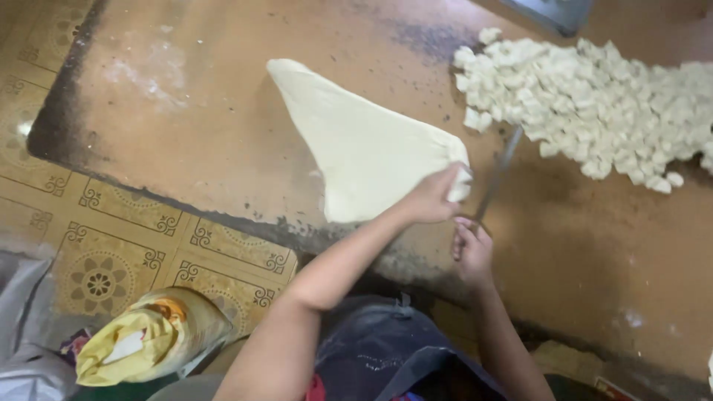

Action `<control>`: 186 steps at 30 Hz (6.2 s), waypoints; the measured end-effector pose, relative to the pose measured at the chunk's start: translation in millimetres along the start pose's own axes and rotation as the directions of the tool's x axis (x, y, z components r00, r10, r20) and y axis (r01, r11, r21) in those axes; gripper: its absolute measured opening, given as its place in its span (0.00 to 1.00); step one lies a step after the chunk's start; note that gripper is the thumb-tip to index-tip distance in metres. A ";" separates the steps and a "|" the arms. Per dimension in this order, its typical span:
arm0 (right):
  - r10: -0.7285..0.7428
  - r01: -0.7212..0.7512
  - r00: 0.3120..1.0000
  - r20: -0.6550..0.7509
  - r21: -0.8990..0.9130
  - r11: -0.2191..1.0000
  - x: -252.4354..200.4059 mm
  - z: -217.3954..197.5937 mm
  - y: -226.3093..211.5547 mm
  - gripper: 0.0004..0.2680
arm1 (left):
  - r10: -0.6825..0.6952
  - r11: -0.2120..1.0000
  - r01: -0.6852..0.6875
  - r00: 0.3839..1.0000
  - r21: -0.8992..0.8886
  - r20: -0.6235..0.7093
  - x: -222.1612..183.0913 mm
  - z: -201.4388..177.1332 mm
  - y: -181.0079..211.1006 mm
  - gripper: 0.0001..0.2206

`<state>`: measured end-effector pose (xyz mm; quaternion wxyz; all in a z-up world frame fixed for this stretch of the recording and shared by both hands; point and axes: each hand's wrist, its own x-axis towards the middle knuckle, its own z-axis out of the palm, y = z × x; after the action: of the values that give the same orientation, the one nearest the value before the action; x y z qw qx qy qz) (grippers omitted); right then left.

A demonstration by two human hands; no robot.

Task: Cutting dough strips into small pieces and rolling them into balls on a floured workbench

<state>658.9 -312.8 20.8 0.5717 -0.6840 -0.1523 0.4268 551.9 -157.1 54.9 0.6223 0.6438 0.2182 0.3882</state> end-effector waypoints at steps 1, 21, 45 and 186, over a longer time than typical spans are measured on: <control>0.009 -0.012 0.997 -0.082 -0.035 0.999 -5.2 -29.4 6.4 0.08 | -0.049 0.993 0.021 0.968 0.115 0.245 -2.9 27.5 -10.7 0.29; -0.127 0.317 0.936 0.328 -0.631 0.708 -29.5 1.0 -0.6 0.13 | -0.888 0.457 0.869 0.457 0.189 0.046 -73.7 -159.1 77.1 0.24; 0.205 0.075 0.954 0.218 -0.837 0.542 40.0 241.5 -67.1 0.12 | 0.051 0.722 0.153 0.961 0.675 -0.273 99.5 -357.1 -131.2 0.16; 0.167 0.479 0.866 0.472 -0.878 -0.006 138.7 160.3 -72.1 0.27 | 0.261 0.040 0.472 0.846 0.881 -0.465 -167.9 -206.8 -74.6 0.14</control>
<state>639.2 -90.1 32.6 -0.0828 -0.7390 -0.6121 0.2690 306.1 -145.0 -71.5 -0.0536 0.7394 0.6296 0.2325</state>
